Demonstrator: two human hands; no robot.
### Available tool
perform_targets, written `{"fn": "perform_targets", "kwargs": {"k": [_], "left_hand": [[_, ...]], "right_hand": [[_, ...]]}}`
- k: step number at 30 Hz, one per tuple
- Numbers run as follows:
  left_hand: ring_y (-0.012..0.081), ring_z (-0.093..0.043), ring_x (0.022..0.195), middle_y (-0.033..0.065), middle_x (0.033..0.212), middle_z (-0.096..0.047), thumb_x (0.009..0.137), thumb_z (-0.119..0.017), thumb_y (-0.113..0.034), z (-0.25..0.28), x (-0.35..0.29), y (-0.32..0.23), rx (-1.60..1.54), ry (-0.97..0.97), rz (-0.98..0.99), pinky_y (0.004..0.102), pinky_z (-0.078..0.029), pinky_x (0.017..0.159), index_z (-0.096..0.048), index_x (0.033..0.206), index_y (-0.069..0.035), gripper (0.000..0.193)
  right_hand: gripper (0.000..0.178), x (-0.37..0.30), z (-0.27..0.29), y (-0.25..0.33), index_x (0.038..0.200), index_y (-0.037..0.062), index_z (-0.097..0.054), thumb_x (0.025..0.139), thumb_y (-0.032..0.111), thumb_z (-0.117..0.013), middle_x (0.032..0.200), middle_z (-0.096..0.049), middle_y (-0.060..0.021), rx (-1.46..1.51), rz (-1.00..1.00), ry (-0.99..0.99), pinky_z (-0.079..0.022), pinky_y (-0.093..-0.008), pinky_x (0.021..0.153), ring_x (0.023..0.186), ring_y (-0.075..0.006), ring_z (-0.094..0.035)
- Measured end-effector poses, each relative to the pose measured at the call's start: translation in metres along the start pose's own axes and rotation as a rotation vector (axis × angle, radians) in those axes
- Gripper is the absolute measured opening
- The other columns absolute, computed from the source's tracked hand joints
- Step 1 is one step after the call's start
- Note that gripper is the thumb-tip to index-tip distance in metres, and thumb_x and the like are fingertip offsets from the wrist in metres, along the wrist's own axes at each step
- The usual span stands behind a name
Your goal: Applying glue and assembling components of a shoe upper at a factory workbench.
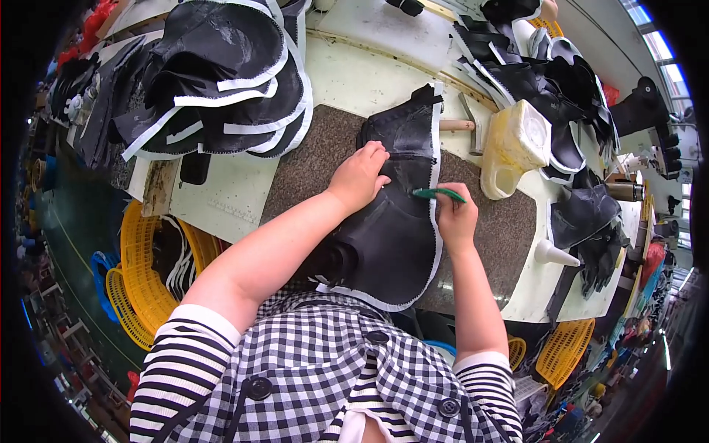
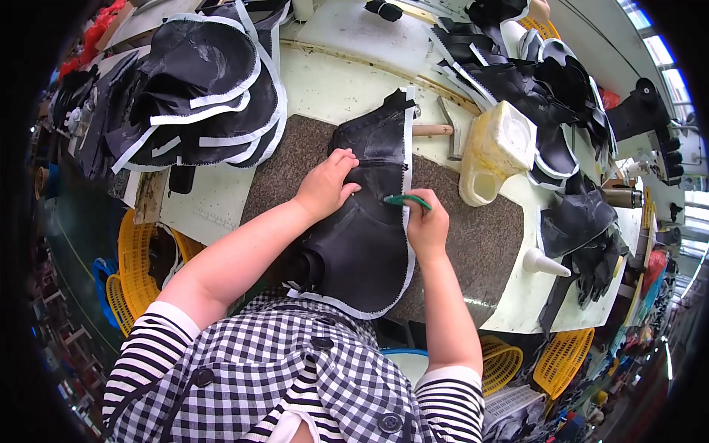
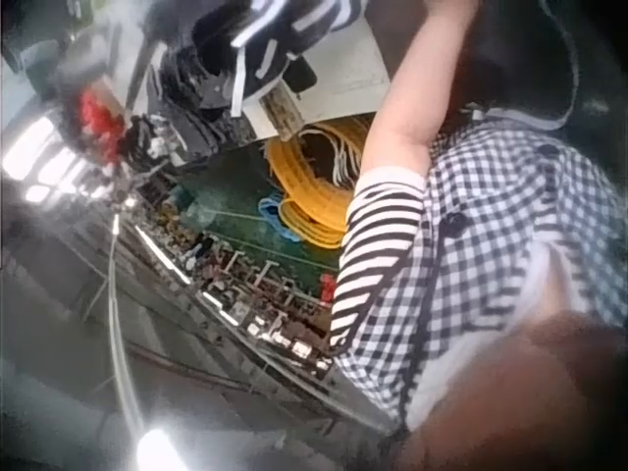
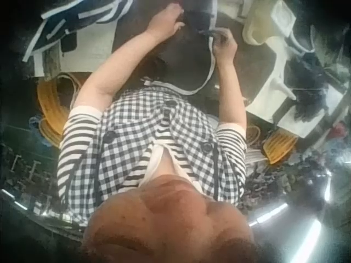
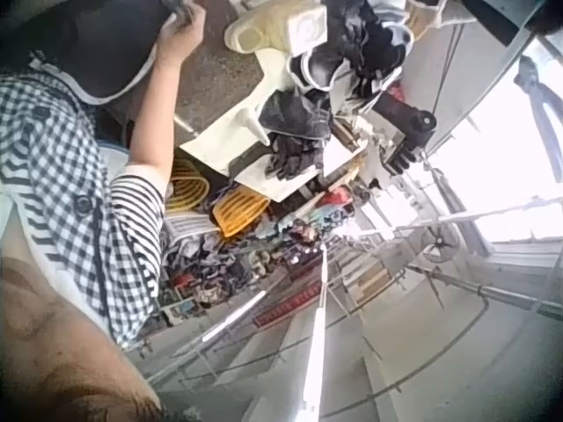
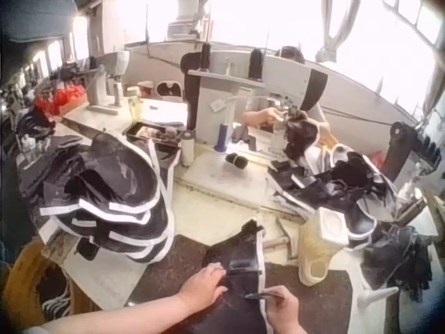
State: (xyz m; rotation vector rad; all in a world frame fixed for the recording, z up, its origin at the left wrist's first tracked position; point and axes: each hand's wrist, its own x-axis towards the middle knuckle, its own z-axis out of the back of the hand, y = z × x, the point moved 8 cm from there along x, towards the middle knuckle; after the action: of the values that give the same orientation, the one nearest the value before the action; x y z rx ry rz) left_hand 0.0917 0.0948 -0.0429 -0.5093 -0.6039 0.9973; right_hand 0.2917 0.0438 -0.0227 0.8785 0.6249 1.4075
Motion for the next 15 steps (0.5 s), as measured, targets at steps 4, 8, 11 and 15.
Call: {"fn": "perform_targets", "kwargs": {"k": [4,8,11,15], "left_hand": [[0.0334,-0.055,0.113,0.0148,0.125,-0.051,0.078,-0.073,-0.015,0.0,0.0,0.005,0.022,0.05,0.029,0.0384,-0.048,0.093,-0.055,0.112,-0.001,0.041],[0.0364,-0.042,0.129,0.0165,0.13,-0.048,0.079,-0.073,-0.017,-0.003,0.0,0.0,0.083,0.075,0.002,0.0438,-0.036,0.107,-0.053,0.12,-0.002,0.048],[0.0378,-0.034,0.135,0.0174,0.136,-0.044,0.08,-0.072,-0.022,0.016,-0.01,-0.017,0.251,0.024,0.01,0.0482,-0.029,0.112,-0.051,0.126,-0.002,0.055],[0.0389,-0.016,0.143,0.0159,0.148,-0.03,0.073,-0.078,-0.039,0.011,-0.056,-0.066,0.323,0.442,0.024,0.057,-0.019,0.113,-0.042,0.139,-0.005,0.082]], "right_hand": [[0.016,-0.007,0.033,0.001,0.105,0.0006,-0.062,0.089,-0.002,-0.061,0.102,-0.067,-0.0086,0.3,-0.034,-0.238,-0.049,-0.0273,0.086,0.095,-0.0173,-0.064],[0.019,0.019,0.062,0.016,0.11,0.0004,-0.063,0.091,0.0,-0.06,0.109,-0.067,-0.0085,-0.213,0.202,-0.308,-0.049,-0.0286,0.089,0.102,-0.0151,-0.062],[0.019,0.01,0.119,-0.01,0.111,0.0014,-0.064,0.093,0.005,-0.061,0.105,-0.068,-0.0084,0.146,-0.003,-0.688,-0.05,-0.0271,0.085,0.095,-0.0159,-0.063],[0.021,0.001,0.151,-0.054,0.111,0.0025,-0.065,0.092,0.01,-0.063,0.099,-0.069,-0.0083,0.021,-0.149,-0.688,-0.05,-0.0258,0.081,0.09,-0.0148,-0.064]]}}
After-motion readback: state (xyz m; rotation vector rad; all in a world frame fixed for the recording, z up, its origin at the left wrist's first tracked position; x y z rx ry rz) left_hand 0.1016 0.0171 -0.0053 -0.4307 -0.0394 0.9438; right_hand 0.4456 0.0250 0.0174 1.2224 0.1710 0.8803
